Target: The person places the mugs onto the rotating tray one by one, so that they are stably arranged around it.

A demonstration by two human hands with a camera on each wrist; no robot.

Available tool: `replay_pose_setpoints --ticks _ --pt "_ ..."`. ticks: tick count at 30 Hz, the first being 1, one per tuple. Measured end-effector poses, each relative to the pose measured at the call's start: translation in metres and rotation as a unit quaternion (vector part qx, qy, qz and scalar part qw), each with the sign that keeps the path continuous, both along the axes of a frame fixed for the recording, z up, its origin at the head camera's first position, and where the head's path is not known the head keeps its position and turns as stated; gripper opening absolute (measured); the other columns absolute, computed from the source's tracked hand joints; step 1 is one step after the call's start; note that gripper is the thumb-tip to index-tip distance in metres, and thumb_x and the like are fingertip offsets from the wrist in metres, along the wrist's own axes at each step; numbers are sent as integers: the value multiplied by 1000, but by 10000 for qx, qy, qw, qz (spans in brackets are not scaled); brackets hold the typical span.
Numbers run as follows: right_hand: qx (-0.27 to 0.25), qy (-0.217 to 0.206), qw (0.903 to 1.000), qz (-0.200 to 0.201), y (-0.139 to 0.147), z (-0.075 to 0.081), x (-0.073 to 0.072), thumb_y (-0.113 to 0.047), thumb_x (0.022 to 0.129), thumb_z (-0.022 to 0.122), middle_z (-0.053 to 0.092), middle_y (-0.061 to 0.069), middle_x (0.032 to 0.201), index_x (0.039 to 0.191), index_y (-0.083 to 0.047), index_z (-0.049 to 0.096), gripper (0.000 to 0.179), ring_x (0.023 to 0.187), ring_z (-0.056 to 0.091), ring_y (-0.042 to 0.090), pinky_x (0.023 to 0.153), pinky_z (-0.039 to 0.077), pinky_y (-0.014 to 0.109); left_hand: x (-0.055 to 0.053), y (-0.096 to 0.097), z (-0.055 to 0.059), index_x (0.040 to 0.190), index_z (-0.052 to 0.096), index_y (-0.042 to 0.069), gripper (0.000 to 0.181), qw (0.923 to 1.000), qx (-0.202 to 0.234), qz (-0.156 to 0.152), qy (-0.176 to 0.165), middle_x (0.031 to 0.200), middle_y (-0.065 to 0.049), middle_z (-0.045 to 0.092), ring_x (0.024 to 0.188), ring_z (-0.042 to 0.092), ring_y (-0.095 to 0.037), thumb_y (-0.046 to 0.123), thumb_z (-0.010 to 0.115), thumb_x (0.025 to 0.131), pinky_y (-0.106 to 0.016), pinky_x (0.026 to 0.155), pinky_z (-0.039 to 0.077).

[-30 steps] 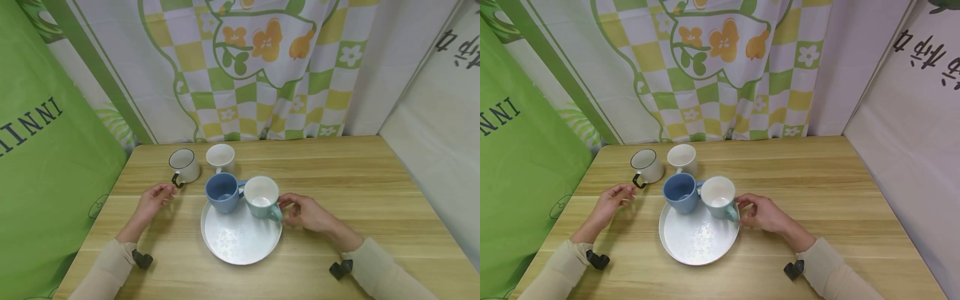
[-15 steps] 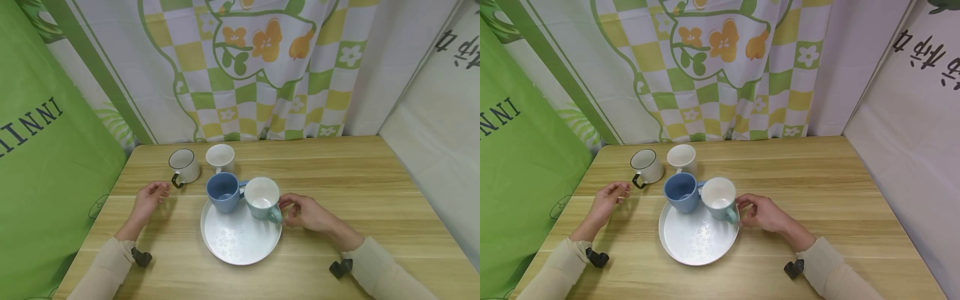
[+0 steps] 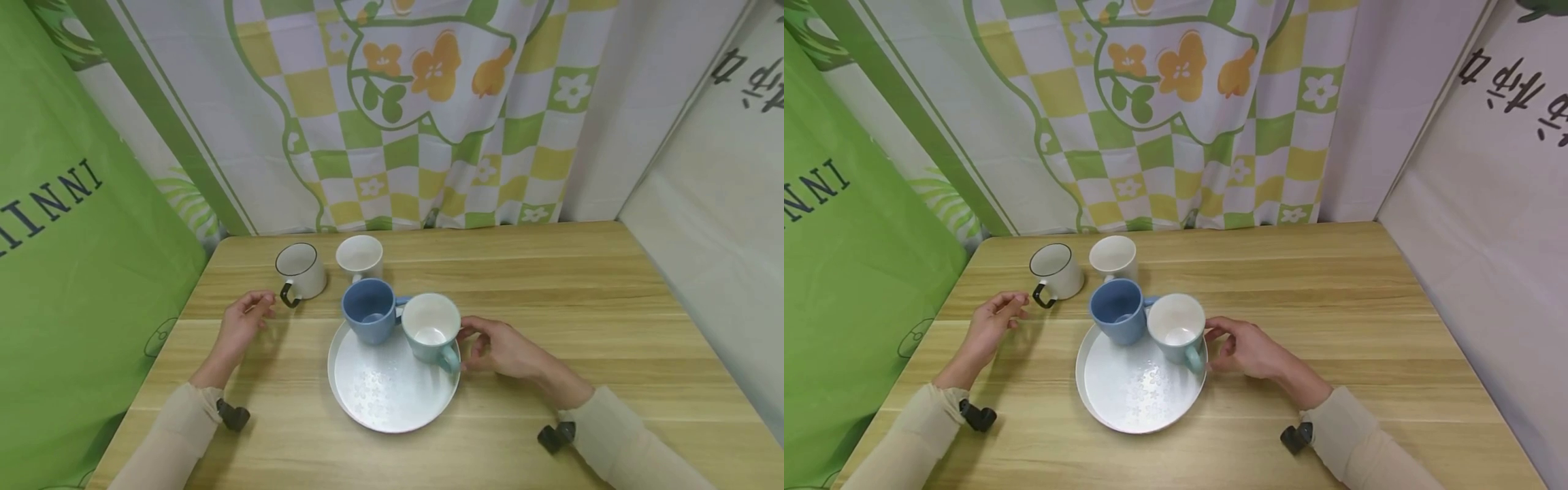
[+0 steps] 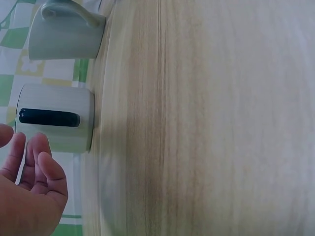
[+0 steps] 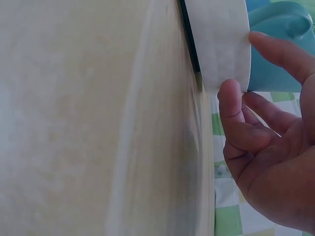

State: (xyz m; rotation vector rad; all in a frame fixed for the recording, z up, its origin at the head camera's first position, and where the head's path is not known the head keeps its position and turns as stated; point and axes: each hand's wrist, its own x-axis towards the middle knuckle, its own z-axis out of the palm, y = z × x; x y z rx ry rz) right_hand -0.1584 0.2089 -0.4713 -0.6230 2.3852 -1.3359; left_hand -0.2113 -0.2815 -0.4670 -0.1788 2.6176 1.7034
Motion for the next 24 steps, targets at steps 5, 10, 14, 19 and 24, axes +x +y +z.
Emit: replay_pose_setpoints --ticks 5,10,14,19,24 --pt "50 -64 9999 -71 0 0 1 -17 76 85 65 14 122 131 -7 56 63 77 62 14 65 50 23 -2 0 -1 132 56 -1 49 10000 2 0 14 99 23 62 94 66 -11 38 55 102 -27 75 55" --pt "86 -102 9999 -108 0 1 2 -19 76 86 65 15 121 135 -8 53 69 78 62 15 66 50 24 -5 1 -2 134 56 3 50 10000 -24 -5 -13 103 19 64 94 67 -11 40 56 101 -28 78 55" --pt "62 -107 9999 -50 0 1 1 -17 75 86 64 16 122 143 -8 48 78 77 63 15 64 51 23 -6 2 -1 136 56 4 50 10000 -31 -35 -22 118 -2 66 95 67 -10 41 55 102 -28 78 56" --pt "80 -146 9998 52 1 3 2 -18 76 85 63 16 122 141 -7 51 74 76 63 15 60 51 23 -6 3 0 138 55 6 51 9999 -40 -111 -116 135 -18 59 95 66 -8 42 53 102 -28 79 56" --pt "132 -127 9998 8 0 2 2 -20 76 86 65 12 118 134 -10 55 66 77 63 16 61 52 24 -7 2 -1 137 57 6 55 9997 -6 -88 -209 122 -3 66 97 66 -10 47 54 100 -29 81 55"
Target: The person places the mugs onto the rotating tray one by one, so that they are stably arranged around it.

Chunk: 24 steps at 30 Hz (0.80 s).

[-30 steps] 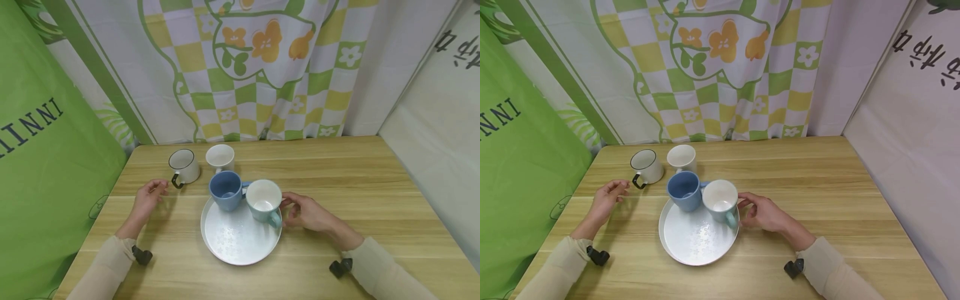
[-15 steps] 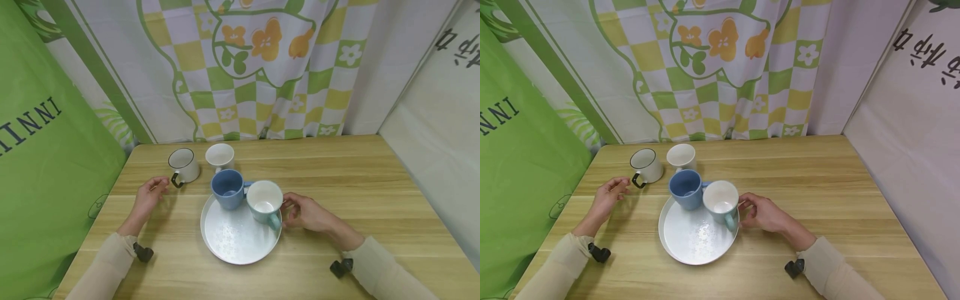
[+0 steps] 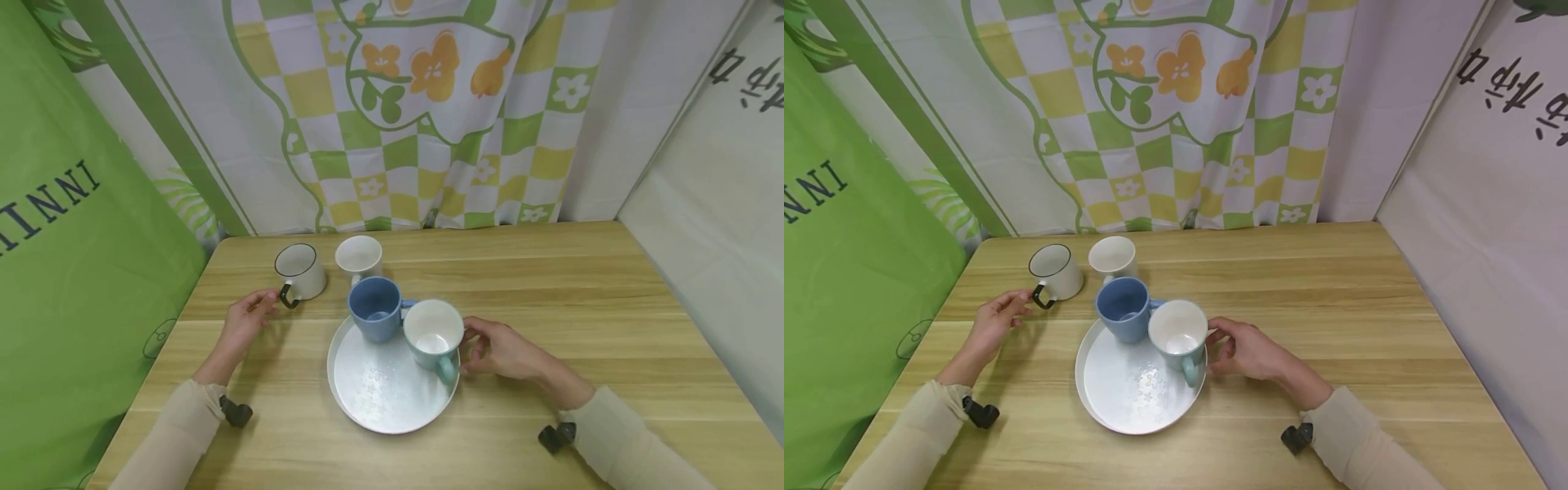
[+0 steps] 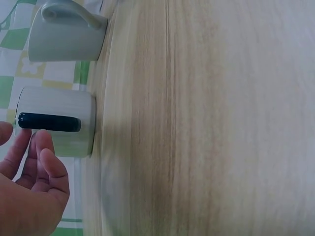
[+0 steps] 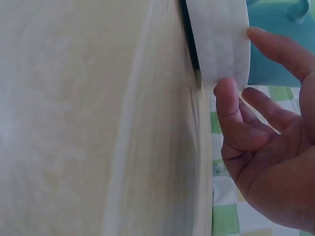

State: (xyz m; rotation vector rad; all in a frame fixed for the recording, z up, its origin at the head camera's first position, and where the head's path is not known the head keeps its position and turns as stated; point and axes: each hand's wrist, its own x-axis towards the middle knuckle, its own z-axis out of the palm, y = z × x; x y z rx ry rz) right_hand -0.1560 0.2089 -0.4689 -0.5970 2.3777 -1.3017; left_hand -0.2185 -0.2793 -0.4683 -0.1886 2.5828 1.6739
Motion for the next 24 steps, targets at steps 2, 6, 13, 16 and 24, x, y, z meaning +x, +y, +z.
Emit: replay_pose_setpoints --ticks 2,6,13,16,24 --pt "14 -12 10000 -39 -1 0 0 -19 76 86 66 10 117 132 -12 55 64 78 63 16 62 53 25 -1 0 -1 135 57 5 56 10000 13 31 -19 111 6 67 94 65 -8 48 55 100 -28 80 55" --pt "41 -47 10000 -67 -2 -1 0 -17 76 86 65 10 118 135 -13 53 68 78 64 17 64 54 26 -2 0 -2 135 58 5 58 10000 -22 60 -64 99 16 65 90 63 -5 50 54 99 -28 79 54" --pt "62 46 9999 65 -2 -2 -2 -15 75 86 64 10 117 140 -16 51 73 77 65 16 64 54 25 -4 0 -3 133 59 4 58 9999 -107 8 -74 91 17 66 96 65 -18 51 53 99 -29 79 54" --pt "74 29 10000 41 -2 -2 -1 -16 75 86 65 10 117 138 -15 51 73 77 64 16 64 55 25 -4 0 -3 132 59 4 56 9999 -114 2 -93 91 18 65 97 65 -18 50 54 100 -29 79 54" --pt "51 -72 10000 41 -3 -2 0 -16 73 87 63 14 118 142 -14 47 80 77 65 16 63 55 26 -4 3 0 133 58 1 54 9998 -52 -50 -174 92 10 69 92 64 -15 43 58 100 -28 79 53"
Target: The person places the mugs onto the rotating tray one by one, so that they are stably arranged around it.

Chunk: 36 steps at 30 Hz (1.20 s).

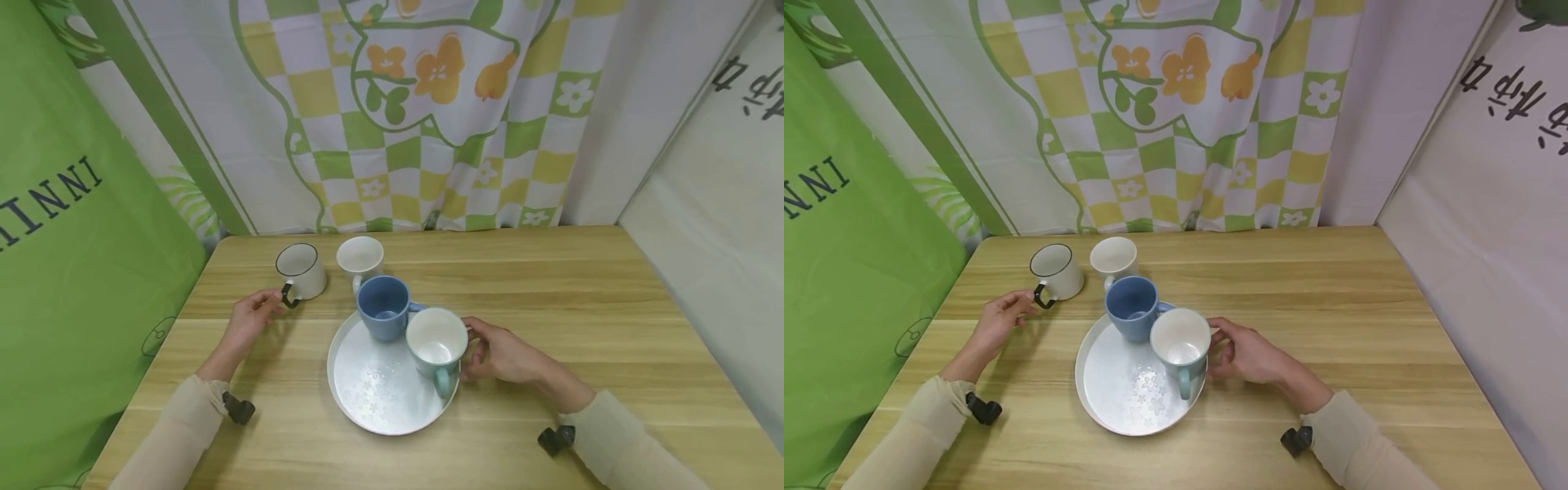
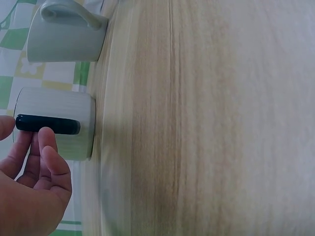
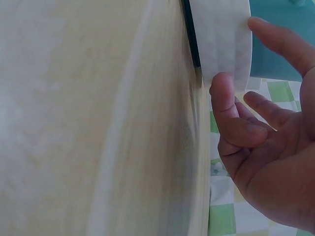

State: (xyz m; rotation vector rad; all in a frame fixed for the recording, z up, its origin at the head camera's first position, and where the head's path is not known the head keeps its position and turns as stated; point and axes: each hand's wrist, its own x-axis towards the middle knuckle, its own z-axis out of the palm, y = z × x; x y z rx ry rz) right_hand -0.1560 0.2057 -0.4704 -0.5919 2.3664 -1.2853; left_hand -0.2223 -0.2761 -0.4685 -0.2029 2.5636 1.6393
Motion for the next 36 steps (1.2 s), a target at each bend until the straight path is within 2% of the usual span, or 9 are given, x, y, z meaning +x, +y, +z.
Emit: replay_pose_setpoints --ticks 4,7,12,17,23,32,36 --pt "48 -3 10000 54 0 -1 1 -18 72 88 61 11 117 145 -15 46 84 77 64 16 61 54 25 1 0 2 134 58 2 53 9999 -79 -41 -56 101 -2 71 90 61 -17 43 56 101 -29 79 52" --pt "62 15 10000 71 0 -1 1 -19 72 88 61 11 116 145 -14 46 84 77 64 16 61 54 25 1 0 2 135 57 2 53 9999 -73 -27 -105 103 -5 70 89 59 -19 44 55 101 -30 80 51" --pt "0 7 10000 67 0 -2 1 -17 72 88 62 13 118 144 -14 45 84 77 65 15 63 55 25 -2 0 0 135 56 1 52 9999 22 -24 -153 97 3 69 88 59 -19 41 55 102 -30 81 51" --pt "-32 49 9999 106 0 -3 1 -17 73 87 62 14 120 146 -14 43 85 76 66 15 63 55 26 -4 0 -2 134 56 0 51 9998 93 -52 -176 94 6 67 88 59 -19 40 55 102 -30 79 51" --pt "-38 83 9998 149 1 -3 1 -19 73 88 61 12 117 146 -15 44 85 76 65 15 62 55 26 -6 1 -3 132 57 -2 51 9995 229 -89 -184 91 13 66 91 61 -14 39 56 102 -26 76 52" --pt "-69 10 9999 114 0 -3 0 -15 73 87 63 16 123 146 -14 43 85 76 66 16 63 55 26 -7 3 -2 132 57 -4 51 9981 517 -276 -181 98 9 66 91 58 -9 37 56 102 -22 71 50" --pt "-61 -19 9999 116 0 -2 1 -17 73 87 63 16 123 146 -15 42 86 76 66 17 62 54 26 -9 4 -4 132 56 -7 52 9968 699 -372 -127 101 12 67 91 57 -6 36 55 102 -21 72 50"
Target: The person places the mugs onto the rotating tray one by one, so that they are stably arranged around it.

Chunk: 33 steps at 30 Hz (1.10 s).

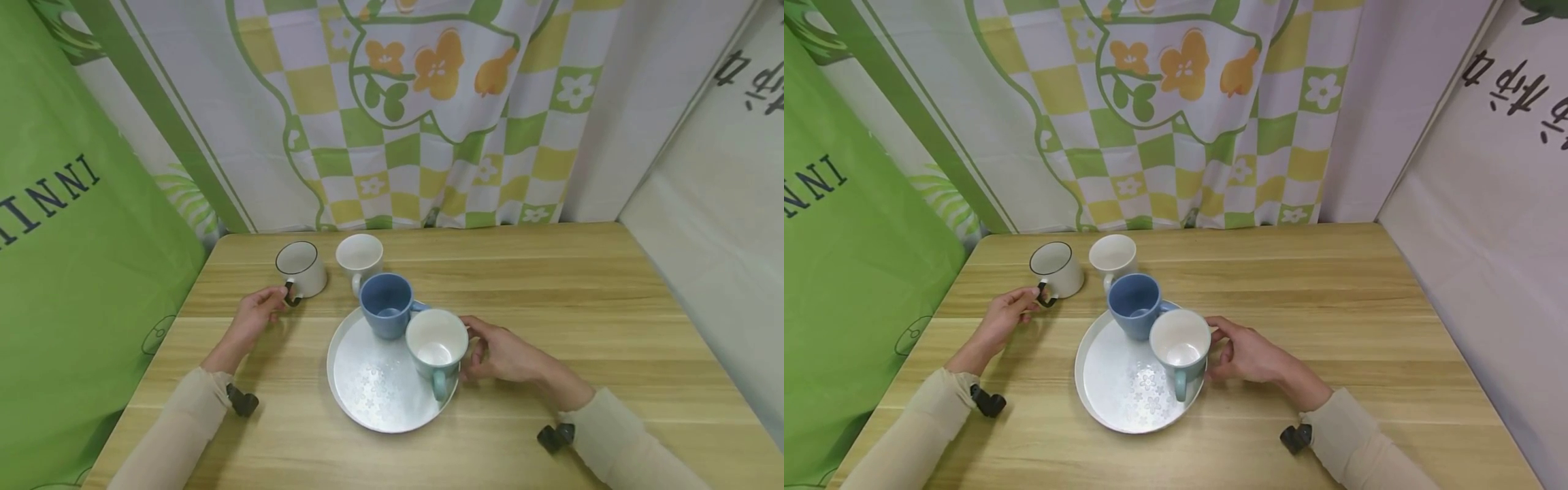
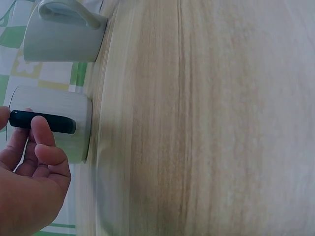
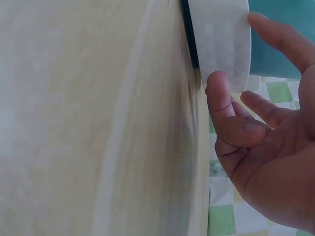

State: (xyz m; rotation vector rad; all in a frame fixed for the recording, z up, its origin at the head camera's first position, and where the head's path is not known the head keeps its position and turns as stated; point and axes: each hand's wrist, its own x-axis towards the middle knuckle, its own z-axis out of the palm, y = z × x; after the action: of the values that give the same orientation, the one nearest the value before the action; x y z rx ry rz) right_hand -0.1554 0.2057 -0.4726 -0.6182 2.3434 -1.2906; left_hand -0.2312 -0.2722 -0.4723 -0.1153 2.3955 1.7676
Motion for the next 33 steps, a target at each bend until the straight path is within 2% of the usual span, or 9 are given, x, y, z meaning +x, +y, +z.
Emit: replay_pose_setpoints --ticks 5,12,18,23,29,33 --pt "50 16 10000 20 0 1 0 -19 74 88 62 16 124 147 -15 41 87 75 66 16 61 55 26 -2 1 -3 129 57 -6 49 9998 196 -27 5 101 17 68 90 57 -6 35 56 103 -18 70 49" --pt "93 55 9999 22 0 2 0 -20 74 88 62 13 119 147 -14 43 86 76 65 15 62 55 26 -1 1 -3 125 59 -6 45 9994 343 -20 5 98 12 67 83 55 -5 32 56 103 -17 65 46" --pt "90 74 9999 -44 1 1 0 -18 73 88 63 17 122 145 -11 43 84 76 65 14 63 55 25 -2 1 -3 114 68 7 29 9983 573 7 86 97 14 67 78 50 -4 31 58 102 -16 61 41" --pt "128 52 9999 -38 2 2 0 -15 74 86 63 19 123 145 -9 42 84 77 65 14 63 53 24 -2 0 -4 106 70 17 17 9970 779 6 46 96 16 68 78 48 -4 28 58 102 -16 62 39" --pt "143 6 9999 -29 1 2 0 -15 74 86 63 17 124 148 -12 40 87 77 65 15 62 54 25 -1 0 -6 102 73 20 19 9969 785 80 -38 99 15 70 83 44 -9 32 58 102 -21 68 37" --pt "206 42 9998 18 0 3 0 -20 75 86 65 9 116 149 -15 42 86 76 65 15 61 53 25 0 0 -6 104 75 21 19 9970 759 97 -91 97 17 68 85 42 -12 33 59 101 -24 71 35"
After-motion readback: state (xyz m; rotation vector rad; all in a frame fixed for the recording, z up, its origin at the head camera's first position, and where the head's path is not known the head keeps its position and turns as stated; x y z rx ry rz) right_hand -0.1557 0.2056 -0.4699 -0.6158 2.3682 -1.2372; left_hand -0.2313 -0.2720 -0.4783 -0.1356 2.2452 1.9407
